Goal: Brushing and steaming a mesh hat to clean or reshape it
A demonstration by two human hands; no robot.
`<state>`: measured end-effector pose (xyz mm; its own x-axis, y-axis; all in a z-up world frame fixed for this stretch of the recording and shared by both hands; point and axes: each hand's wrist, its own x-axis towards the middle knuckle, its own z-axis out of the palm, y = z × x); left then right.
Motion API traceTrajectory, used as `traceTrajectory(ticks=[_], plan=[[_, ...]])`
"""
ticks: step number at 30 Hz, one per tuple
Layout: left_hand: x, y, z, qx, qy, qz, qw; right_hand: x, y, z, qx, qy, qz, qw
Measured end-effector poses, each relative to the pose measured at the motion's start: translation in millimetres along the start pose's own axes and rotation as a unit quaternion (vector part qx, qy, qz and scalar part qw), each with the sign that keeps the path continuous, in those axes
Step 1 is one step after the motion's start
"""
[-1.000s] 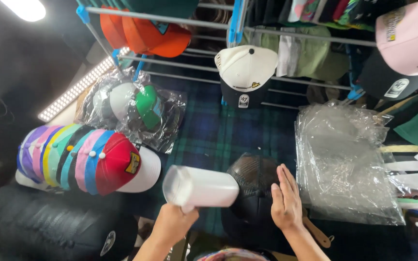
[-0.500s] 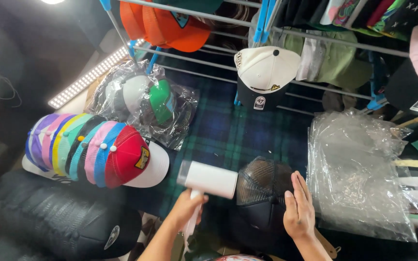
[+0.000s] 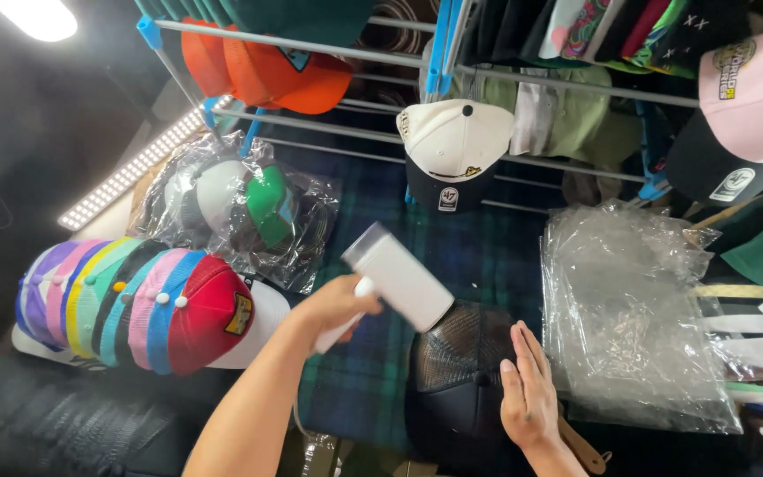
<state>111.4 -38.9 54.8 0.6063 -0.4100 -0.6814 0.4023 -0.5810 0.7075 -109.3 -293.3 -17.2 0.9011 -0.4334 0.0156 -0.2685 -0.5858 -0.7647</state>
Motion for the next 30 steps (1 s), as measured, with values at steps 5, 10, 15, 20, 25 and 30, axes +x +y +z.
traceTrajectory(ticks=[5,10,15,20,25,30], plan=[[-61,98,9,0.293,-0.01,0.009,0.956,4,12,6,-0.012,0.005,-0.017,1.0],[-90,77,48,0.453,0.058,0.115,0.882,1,34,19,-0.164,0.154,-0.372,0.901],[-51,67,107,0.443,0.148,0.26,0.845,1,43,25,-0.012,0.081,-0.047,0.996],[-72,75,125,0.452,0.1,0.209,0.862,-12,1,6,0.042,0.068,0.105,0.991],[-119,82,125,0.322,-0.042,0.069,0.943,-54,-62,-40,0.158,0.017,0.244,0.957],[-115,39,178,-0.027,0.016,0.154,0.988,-42,-119,-80,0.298,-0.062,0.195,0.932]])
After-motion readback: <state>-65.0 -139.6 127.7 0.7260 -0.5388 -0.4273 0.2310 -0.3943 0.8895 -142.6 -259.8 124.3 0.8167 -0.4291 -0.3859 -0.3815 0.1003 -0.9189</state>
